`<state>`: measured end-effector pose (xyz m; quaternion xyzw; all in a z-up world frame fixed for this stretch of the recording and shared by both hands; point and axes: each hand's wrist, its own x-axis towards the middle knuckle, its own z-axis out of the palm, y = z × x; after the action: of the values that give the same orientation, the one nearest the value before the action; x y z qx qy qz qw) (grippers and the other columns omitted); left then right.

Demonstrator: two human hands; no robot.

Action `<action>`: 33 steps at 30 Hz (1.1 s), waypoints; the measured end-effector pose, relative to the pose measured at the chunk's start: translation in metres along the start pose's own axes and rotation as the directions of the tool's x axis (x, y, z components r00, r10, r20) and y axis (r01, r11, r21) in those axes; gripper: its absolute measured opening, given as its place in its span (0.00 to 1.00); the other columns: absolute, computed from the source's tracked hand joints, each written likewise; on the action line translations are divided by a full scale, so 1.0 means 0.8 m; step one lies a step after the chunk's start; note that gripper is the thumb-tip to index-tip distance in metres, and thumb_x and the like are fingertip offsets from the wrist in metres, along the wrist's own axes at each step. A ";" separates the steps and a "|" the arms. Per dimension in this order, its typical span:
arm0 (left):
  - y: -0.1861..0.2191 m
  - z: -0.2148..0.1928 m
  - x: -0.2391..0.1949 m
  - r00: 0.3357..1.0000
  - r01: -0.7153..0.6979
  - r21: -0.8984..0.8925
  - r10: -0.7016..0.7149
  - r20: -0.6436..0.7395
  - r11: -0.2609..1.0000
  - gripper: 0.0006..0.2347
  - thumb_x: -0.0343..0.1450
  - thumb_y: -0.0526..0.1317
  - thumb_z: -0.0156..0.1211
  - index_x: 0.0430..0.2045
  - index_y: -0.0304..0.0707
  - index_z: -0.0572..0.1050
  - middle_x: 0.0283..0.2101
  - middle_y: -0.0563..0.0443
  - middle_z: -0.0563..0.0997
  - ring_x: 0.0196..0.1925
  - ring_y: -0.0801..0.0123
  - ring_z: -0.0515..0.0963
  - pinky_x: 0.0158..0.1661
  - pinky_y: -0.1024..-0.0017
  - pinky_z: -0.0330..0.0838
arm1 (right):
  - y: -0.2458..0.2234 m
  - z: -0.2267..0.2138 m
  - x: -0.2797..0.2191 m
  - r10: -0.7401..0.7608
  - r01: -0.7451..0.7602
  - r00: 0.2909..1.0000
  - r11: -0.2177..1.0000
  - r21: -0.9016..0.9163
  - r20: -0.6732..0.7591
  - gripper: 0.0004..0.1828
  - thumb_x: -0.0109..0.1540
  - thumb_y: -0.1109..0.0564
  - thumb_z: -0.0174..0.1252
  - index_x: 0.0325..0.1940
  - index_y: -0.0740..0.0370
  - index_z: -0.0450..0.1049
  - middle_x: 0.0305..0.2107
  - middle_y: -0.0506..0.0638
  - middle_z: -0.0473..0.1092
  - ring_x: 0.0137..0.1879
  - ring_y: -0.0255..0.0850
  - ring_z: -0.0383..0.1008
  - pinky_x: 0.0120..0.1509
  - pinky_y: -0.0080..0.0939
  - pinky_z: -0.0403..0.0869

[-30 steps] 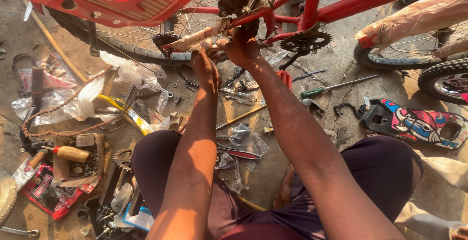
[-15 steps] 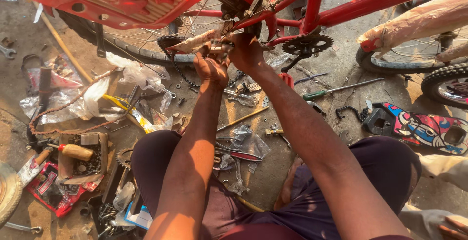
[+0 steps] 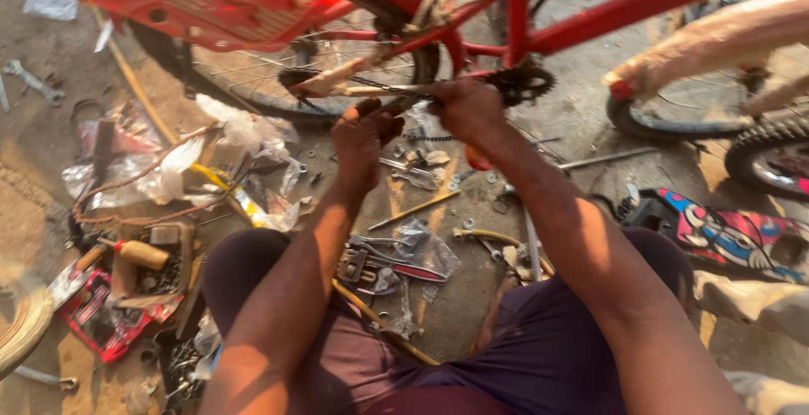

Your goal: The person sits on the ground and repairs a bicycle chain by connecting links and routing it around the gears. They use pliers and a wrench to manipulate the chain and tighten components on the red bicycle frame.

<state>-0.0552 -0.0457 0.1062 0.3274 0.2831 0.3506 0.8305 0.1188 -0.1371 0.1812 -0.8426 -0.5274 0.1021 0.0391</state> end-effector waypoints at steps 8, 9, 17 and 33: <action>0.042 0.040 -0.019 0.991 -0.040 0.308 -0.001 0.134 0.950 0.17 0.71 0.31 0.65 0.51 0.16 0.72 0.48 0.35 0.82 0.43 0.61 0.86 0.43 0.66 0.84 | 0.011 0.033 -0.033 -0.043 0.081 0.982 0.974 0.212 -0.182 0.15 0.69 0.44 0.55 0.46 0.56 0.77 0.36 0.54 0.76 0.42 0.53 0.78 0.49 0.56 0.76; 0.045 0.043 -0.018 0.984 -0.056 0.322 -0.003 0.179 0.945 0.17 0.72 0.33 0.64 0.51 0.17 0.72 0.49 0.34 0.81 0.44 0.61 0.86 0.44 0.67 0.84 | 0.011 0.033 -0.034 -0.044 0.084 0.979 0.976 0.201 -0.198 0.15 0.68 0.44 0.56 0.46 0.56 0.77 0.35 0.55 0.76 0.43 0.54 0.78 0.50 0.56 0.75; 0.033 0.048 -0.002 0.854 -0.518 0.655 0.288 0.433 0.550 0.21 0.70 0.28 0.57 0.60 0.33 0.70 0.57 0.35 0.80 0.58 0.51 0.81 0.55 0.59 0.78 | 0.012 0.022 -0.031 -0.098 0.162 0.970 0.943 0.290 -0.222 0.14 0.64 0.49 0.60 0.51 0.55 0.80 0.41 0.58 0.77 0.44 0.56 0.78 0.52 0.55 0.75; 0.051 0.046 0.052 0.845 -0.161 0.384 -0.074 0.530 0.909 0.27 0.67 0.40 0.53 0.66 0.36 0.68 0.50 0.40 0.84 0.36 0.72 0.72 0.36 0.75 0.68 | 0.020 0.011 -0.036 -0.056 0.435 0.706 0.821 0.370 -0.706 0.05 0.64 0.65 0.65 0.44 0.64 0.77 0.34 0.50 0.75 0.35 0.38 0.76 0.37 0.37 0.75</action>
<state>-0.0209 -0.0041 0.1496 0.5865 0.1012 0.1971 0.7790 0.1191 -0.1703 0.1734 -0.6983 -0.5426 -0.0764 0.4606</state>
